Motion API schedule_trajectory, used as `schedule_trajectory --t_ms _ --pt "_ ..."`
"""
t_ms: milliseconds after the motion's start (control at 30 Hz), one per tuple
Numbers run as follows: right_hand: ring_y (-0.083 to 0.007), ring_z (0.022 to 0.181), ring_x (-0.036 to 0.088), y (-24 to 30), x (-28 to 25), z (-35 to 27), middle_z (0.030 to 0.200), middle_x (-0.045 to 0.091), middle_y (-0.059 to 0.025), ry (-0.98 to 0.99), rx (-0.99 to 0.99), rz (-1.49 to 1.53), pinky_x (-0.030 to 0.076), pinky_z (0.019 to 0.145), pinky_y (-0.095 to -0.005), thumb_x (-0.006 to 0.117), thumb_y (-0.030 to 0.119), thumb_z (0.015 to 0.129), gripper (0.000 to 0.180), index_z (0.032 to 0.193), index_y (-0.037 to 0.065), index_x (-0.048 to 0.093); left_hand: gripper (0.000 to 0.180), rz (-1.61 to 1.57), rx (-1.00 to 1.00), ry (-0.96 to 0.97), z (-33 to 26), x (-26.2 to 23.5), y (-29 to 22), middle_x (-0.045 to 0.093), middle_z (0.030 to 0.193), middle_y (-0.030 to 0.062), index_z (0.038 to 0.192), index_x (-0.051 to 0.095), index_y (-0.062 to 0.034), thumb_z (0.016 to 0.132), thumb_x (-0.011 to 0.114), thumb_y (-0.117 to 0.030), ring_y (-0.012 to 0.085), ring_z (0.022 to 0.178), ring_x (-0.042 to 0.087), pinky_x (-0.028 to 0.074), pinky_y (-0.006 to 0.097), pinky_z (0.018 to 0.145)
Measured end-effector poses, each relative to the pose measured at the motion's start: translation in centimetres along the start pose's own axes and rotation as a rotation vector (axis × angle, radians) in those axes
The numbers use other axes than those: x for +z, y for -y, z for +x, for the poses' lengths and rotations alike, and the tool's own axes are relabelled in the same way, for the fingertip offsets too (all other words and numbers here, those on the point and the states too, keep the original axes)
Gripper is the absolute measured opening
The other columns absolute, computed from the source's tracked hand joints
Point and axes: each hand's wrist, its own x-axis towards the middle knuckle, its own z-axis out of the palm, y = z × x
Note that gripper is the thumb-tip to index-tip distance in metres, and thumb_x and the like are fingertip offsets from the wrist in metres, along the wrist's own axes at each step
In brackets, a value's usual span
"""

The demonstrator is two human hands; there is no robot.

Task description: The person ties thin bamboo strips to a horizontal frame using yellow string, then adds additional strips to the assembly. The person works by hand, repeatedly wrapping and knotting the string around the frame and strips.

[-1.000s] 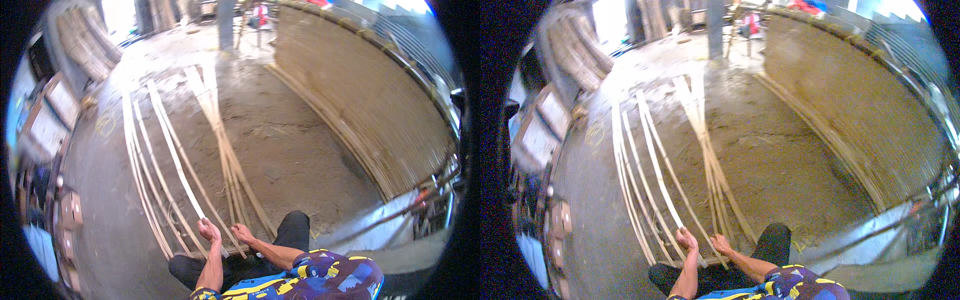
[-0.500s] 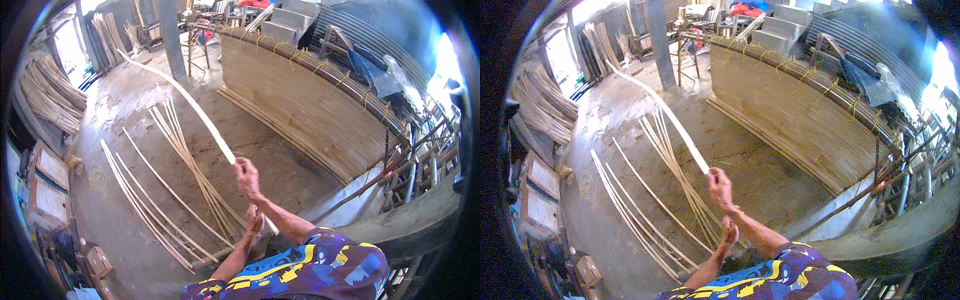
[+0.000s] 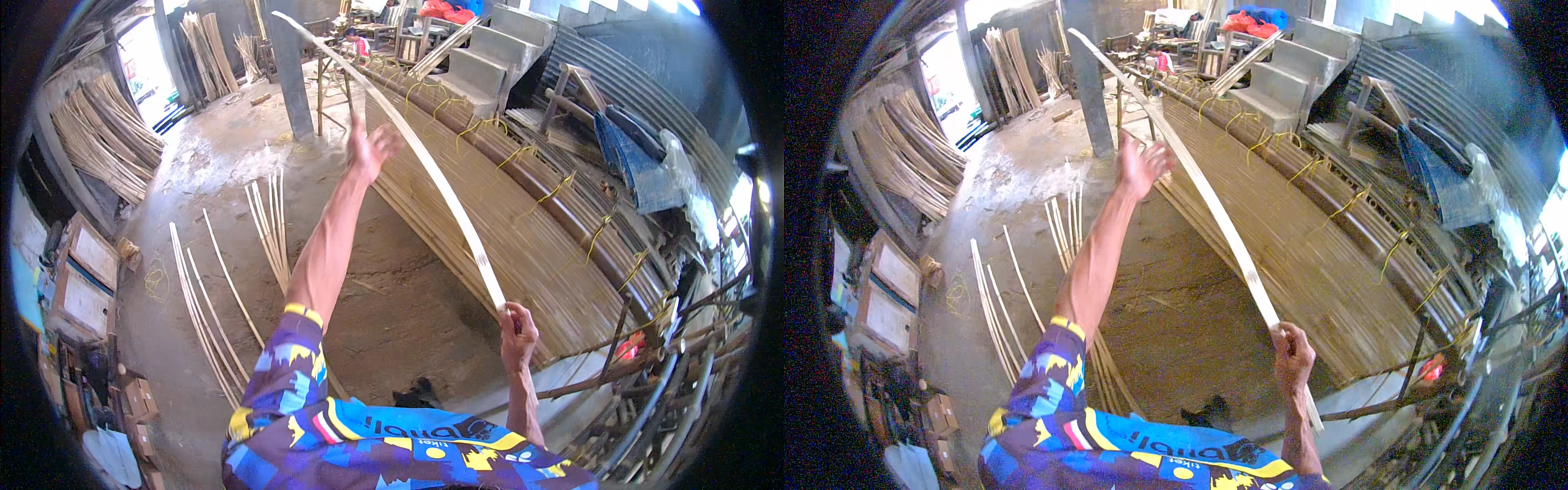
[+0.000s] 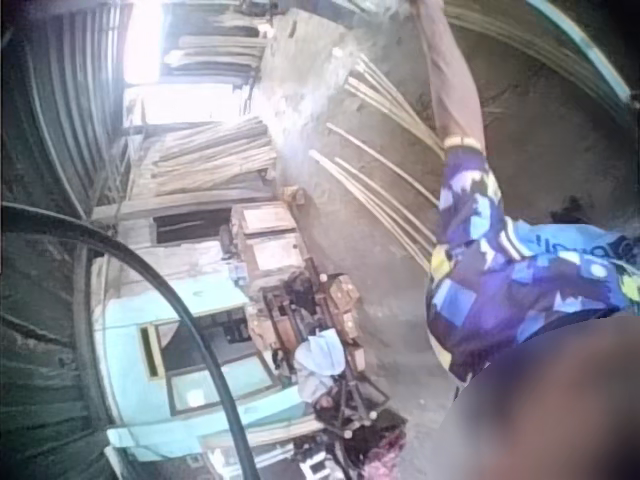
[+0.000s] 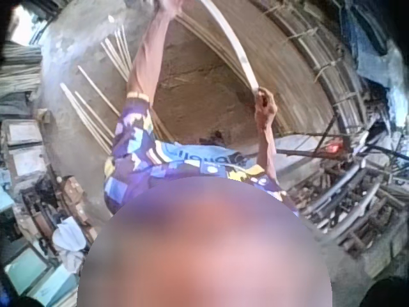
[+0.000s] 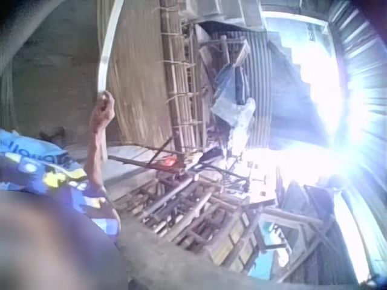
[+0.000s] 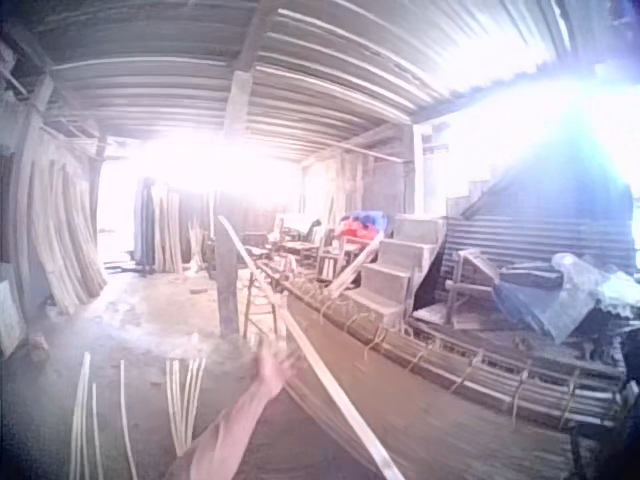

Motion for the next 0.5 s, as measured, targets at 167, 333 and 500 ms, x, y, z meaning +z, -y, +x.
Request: schedule_trajectory --t_ms 167,333,500 --pt "-0.0081 0.051 0.037 -1.3 -6.5 6.3 0.058 0.045 -0.0001 -0.042 -0.055 -0.203 0.034 0.047 -0.0231 0.061 0.01 0.076 0.013 0.089 0.007 0.058 0.046 0.163 0.046 0.054 9.3 9.0 5.6 0.055 0.097 0.0162 0.123 0.03 -0.0027 0.08 0.046 -0.001 0.0273 0.076 0.061 0.053 0.038 0.067" --pt "-0.0116 0.052 0.044 -2.1 -10.3 14.5 0.057 0.05 -0.0049 0.0 -0.072 -0.245 0.038 0.05 -0.0267 0.058 0.023 0.08 0.019 0.089 0.007 0.058 0.06 0.229 -0.01 -0.074 16.3 12.3 13.0 0.057 0.095 0.0134 0.127 0.026 -0.0082 0.074 0.05 0.007 0.0208 0.076 0.06 0.052 0.033 0.063" --pt "-0.0139 0.053 0.047 -3.3 -12.0 22.0 0.06 0.054 -0.0075 0.043 -0.008 -0.391 0.04 0.053 -0.0275 0.058 0.02 0.079 0.017 0.089 0.006 0.058 0.043 0.201 -0.112 -0.104 23.0 13.0 21.0 0.057 0.091 0.0117 0.112 0.041 -0.0059 0.072 0.049 0.01 0.0193 0.075 0.058 0.052 0.032 0.06"
